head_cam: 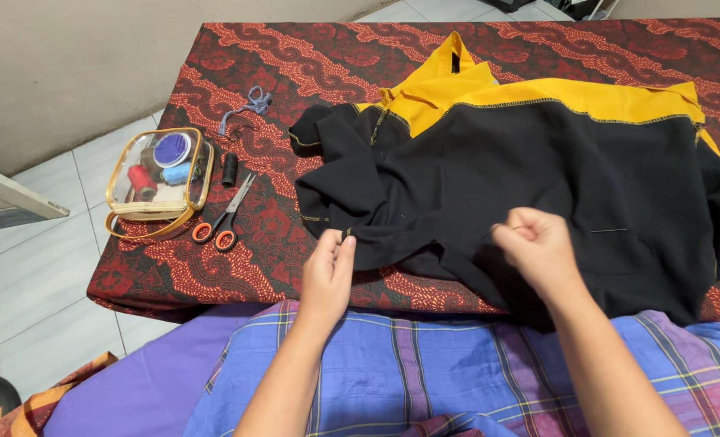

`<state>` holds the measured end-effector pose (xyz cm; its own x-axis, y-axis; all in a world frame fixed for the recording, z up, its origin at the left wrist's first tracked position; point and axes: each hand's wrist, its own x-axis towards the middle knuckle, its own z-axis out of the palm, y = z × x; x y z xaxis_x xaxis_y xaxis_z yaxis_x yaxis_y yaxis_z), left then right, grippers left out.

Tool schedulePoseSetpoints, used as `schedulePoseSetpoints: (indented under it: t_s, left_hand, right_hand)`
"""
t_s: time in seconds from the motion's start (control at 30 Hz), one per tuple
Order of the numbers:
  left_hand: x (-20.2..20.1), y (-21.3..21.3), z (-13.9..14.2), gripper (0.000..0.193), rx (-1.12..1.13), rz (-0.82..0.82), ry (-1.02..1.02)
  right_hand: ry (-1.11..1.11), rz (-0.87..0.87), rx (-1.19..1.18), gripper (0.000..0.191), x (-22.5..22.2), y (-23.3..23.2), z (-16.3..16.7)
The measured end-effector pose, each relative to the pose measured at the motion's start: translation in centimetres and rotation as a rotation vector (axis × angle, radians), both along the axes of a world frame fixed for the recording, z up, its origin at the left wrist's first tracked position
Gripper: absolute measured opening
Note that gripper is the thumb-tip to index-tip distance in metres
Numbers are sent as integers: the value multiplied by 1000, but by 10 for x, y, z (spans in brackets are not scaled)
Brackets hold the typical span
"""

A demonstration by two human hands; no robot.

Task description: The person hand-sews the edge of a black and yellow garment laid across a bed, using a needle and thread. They pull the thread through the fabric, reposition and smooth the garment, and continue stitching along the hem.

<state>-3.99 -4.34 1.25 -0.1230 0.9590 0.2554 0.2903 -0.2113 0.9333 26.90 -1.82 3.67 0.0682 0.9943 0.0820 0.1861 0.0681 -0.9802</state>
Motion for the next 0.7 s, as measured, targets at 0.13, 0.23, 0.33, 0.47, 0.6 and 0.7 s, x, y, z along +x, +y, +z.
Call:
schedulePoseSetpoints:
  t_s: [0.13,0.23,0.33,0.47,0.6,0.7]
  left_hand:
    - [1,-9,19,17,244,174,215]
    - [3,-23,34,9,223,110,236]
    - [7,-29,43,11,192,26,304]
    - [8,-22,45,25,147,12,342]
    - [7,-17,39,25,106,8,337]
    - [8,-12,33,21,65,27,349]
  right_hand:
    - [-209,84,-26,50,-13,0,-15]
    - [-317,70,-10,49,-26,-1,-20]
    - [-402,-13,109,34,-38,-5,-11]
    - [-465,-78,319,38,-60,-16,14]
    - [-430,152,323,40,-86,-30,33]
    - [-560,324,236,51,-102,-25,33]
